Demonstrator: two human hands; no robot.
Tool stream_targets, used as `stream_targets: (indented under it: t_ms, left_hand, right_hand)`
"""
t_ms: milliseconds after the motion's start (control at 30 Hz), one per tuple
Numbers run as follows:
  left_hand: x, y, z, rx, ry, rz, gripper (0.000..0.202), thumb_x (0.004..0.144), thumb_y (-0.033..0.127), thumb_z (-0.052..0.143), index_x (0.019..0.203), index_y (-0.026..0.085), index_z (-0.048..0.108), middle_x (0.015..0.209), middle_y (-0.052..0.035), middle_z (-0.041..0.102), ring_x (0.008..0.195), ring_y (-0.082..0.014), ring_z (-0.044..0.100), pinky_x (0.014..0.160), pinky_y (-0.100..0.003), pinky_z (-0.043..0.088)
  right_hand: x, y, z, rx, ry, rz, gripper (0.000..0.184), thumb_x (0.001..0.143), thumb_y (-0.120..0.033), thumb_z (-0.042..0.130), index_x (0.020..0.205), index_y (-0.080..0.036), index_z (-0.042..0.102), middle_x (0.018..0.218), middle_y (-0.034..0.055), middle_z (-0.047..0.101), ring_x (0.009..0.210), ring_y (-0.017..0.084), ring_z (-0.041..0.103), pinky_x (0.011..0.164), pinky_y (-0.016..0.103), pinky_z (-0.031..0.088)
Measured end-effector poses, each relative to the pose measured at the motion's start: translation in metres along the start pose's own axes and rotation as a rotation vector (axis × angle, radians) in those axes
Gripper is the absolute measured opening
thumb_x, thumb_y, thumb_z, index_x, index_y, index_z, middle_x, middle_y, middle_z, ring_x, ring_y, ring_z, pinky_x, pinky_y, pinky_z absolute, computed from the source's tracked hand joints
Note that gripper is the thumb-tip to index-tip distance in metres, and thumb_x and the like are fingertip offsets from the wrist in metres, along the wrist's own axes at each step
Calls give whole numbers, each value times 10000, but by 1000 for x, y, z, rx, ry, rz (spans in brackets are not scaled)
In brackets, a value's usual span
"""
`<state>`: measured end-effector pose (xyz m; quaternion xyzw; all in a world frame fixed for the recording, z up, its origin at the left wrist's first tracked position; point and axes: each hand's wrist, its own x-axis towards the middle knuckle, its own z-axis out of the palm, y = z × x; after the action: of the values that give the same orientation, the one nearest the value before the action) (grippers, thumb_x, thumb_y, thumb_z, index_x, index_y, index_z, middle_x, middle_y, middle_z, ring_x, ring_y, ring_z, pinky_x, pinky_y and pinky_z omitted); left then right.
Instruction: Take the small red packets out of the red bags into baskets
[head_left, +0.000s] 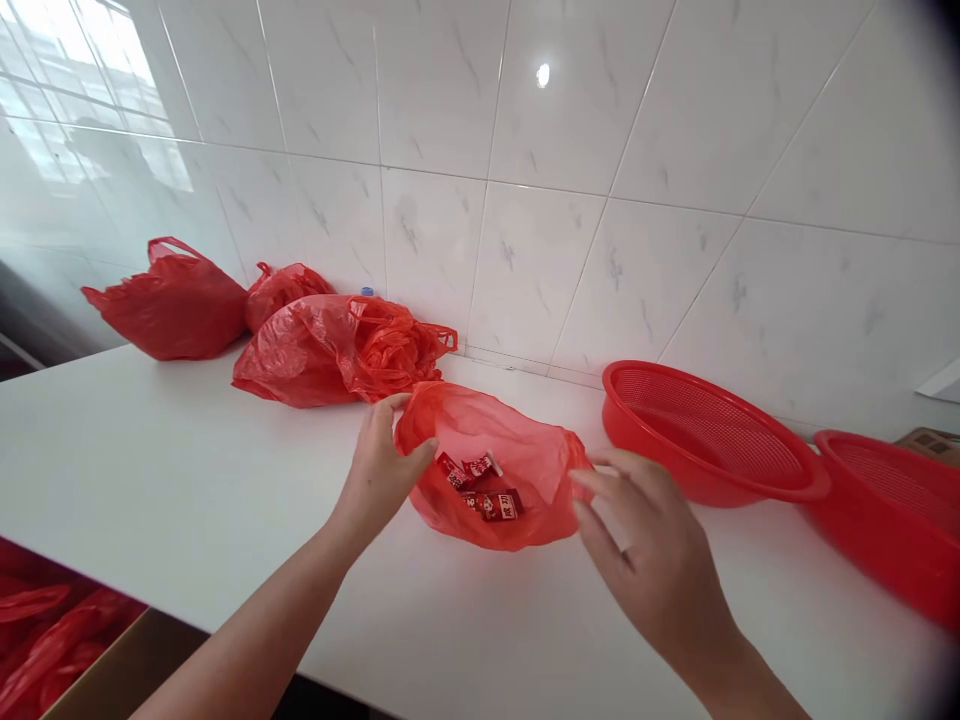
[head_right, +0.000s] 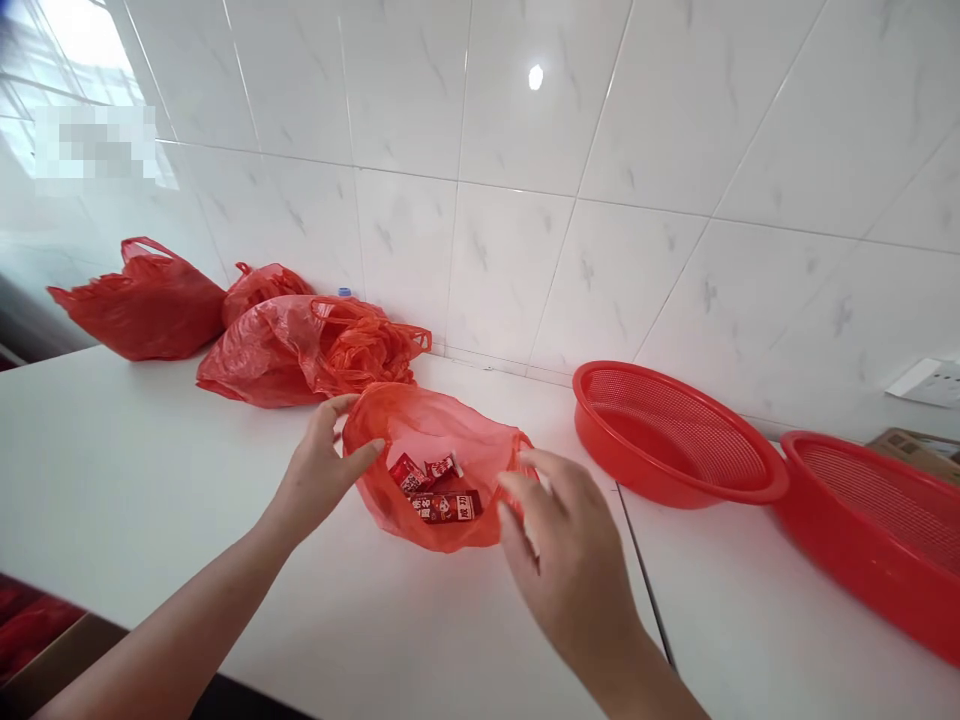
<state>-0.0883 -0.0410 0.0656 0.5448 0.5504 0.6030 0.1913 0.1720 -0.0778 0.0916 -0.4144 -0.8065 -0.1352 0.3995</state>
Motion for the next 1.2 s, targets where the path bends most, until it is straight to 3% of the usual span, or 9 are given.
stream_targets:
  t_ms: [100, 167, 233, 367, 433, 533, 667, 900, 1200]
  left_hand:
    - [-10, 9, 3, 218, 149, 375, 442, 694, 202, 658, 1125, 227, 563, 1343, -82, 441, 1295, -292, 333, 1064, -476, 281]
    - [-13, 16, 6, 253, 29, 548, 310, 753, 174, 599, 1058, 231, 598, 1240, -79, 533, 1196, -262, 453, 1005, -424, 363]
    - [-13, 19, 12, 312, -239, 599, 230, 821, 143, 487, 987, 232, 619, 995, -58, 637, 936, -200, 588, 824, -333, 469]
    - [-4, 2, 25, 643, -696, 397, 277, 780, 93, 465, 981, 217, 609, 921, -55, 634, 728, -164, 594, 593, -254, 447]
    - [2, -14, 27, 793, -728, 213, 380, 672, 151, 606, 1044, 227, 593, 1087, -94, 596, 817, -217, 603, 601, -275, 449]
    - [8, -36, 25, 801, -802, 2, 422, 581, 242, 686, 996, 239, 613, 984, -69, 636, 804, -255, 606, 591, -288, 436]
    - [15, -51, 26, 577, -919, -45, 312, 615, 294, 661, 924, 260, 638, 812, -4, 665, 730, -226, 612, 565, -265, 411]
    - [19, -66, 56, 317, -724, -90, 292, 728, 372, 591, 1007, 296, 624, 878, -2, 677, 764, -215, 624, 594, -277, 438]
    - [12, -88, 59, 162, -673, -228, 138, 769, 333, 537, 692, 253, 619, 661, 25, 652, 607, -174, 605, 535, -272, 422]
  right_hand:
    - [6, -26, 6, 189, -74, -171, 306, 829, -151, 504, 1098, -282, 569, 1131, 75, 576, 1058, 234, 559, 853, 399, 510]
    - [10, -34, 17, 277, -175, -221, 339, 848, -114, 451, 1134, -267, 549, 1148, 74, 578, 1048, 209, 570, 823, 358, 526]
    - [13, -34, 35, 300, -320, -191, 356, 859, -81, 387, 1123, -252, 554, 1070, 66, 609, 936, 182, 608, 732, 322, 537]
    - [9, -12, 74, 118, -614, 29, 281, 832, -114, 441, 1037, -229, 595, 915, 47, 621, 700, 158, 601, 565, 281, 478]
    - [2, 4, 87, 38, -696, 123, 376, 719, -188, 619, 1092, -223, 586, 1015, 75, 608, 832, 223, 604, 668, 337, 485]
    - [-11, 30, 97, 140, -794, 254, 792, 513, -238, 773, 1253, -251, 489, 1146, 82, 580, 1020, 290, 555, 806, 380, 464]
    - [-18, 61, 106, 375, -838, 433, 853, 510, -289, 778, 1294, -286, 441, 1137, 54, 597, 999, 257, 578, 735, 328, 490]
    - [-18, 95, 124, 602, -546, 486, 380, 869, -399, 463, 1190, -224, 566, 1172, 67, 617, 1081, 236, 566, 913, 403, 450]
    - [-23, 89, 129, 452, -607, 444, 335, 705, -266, 666, 1036, -253, 622, 1101, 46, 634, 1026, 237, 575, 886, 419, 454]
